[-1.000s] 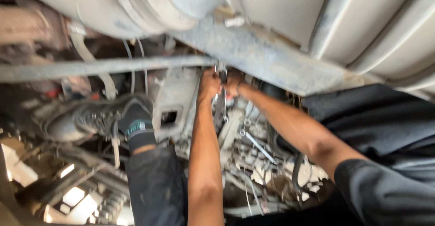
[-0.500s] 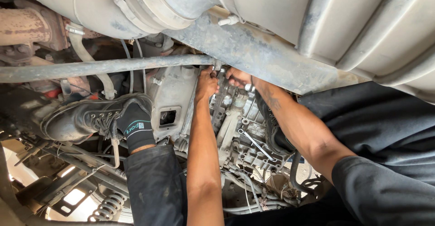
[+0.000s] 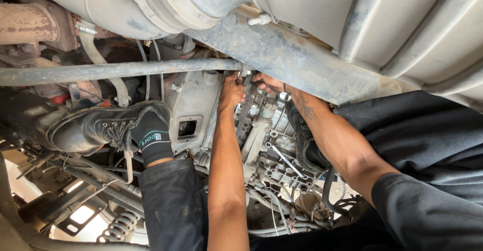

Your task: The person sits on the ground beneath a large vehicle and uses a wrench to tighten bolts on the engine block. They repeatedly reach up to adjust fasteners and reposition their hands to access different parts of the engine.

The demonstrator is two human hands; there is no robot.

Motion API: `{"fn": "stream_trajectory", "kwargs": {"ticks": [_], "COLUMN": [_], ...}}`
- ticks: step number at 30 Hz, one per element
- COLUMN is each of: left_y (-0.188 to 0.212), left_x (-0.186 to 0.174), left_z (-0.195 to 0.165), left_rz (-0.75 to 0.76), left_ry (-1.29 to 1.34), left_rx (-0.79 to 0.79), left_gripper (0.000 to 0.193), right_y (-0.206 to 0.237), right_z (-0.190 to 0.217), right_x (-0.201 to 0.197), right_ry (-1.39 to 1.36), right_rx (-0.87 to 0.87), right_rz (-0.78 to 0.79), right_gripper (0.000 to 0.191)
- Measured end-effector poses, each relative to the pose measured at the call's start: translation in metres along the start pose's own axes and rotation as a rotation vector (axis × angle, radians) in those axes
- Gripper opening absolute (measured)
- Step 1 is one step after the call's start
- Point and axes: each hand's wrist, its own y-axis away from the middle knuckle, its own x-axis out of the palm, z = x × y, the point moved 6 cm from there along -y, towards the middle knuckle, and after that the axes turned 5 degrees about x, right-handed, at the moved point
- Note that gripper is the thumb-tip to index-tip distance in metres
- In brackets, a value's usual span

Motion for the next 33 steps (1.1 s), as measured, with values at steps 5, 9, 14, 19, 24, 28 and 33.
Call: {"fn": "stream_trajectory", "kwargs": {"ticks": [5, 9, 14, 19, 24, 28, 33], "left_y": [-0.005, -0.01, -0.007, 0.0, -0.001, -0.006, -0.011], "left_x": [0.002, 0.004, 0.002, 0.002, 0.001, 0.001, 0.008], "left_z": [0.009, 0.008, 0.004, 0.0, -0.002, 0.005, 0.018], "left_rz": [-0.029, 0.038, -0.027, -0.017, -0.001, -0.031, -0.007], "left_ry": [0.061, 0.069, 0.037, 0.018, 0.056, 0.051, 0.095], "left_rx": [0.002, 0.024, 0.014, -0.009, -0.004, 0.019, -0.019], "left_gripper": [0.041, 0.039, 0.044, 0.043, 0.049, 0.049, 0.035], "right_y": [-0.019, -0.025, -0.021, -0.016, -0.019, -0.018, -0.02], "right_z": [-0.015, -0.012, -0.009, -0.019, -0.014, -0.005, -0.02], "right_x": [0.004, 0.02, 0.027, 0.016, 0.005, -0.007, 0.009], "right_ry": [-0.007, 0.378, 0.607, 0.296, 0.165, 0.168, 0.222], "right_rx": [0.152, 0.093, 0.016, 0.06, 0.135, 0.101, 0.014], "right_rz": [-0.108, -0.188, -0.243, -0.229, -0.102, -0.098, -0.192], "right_gripper": [0.025, 0.03, 0.036, 0.025, 0.032, 0.028, 0.022]}}
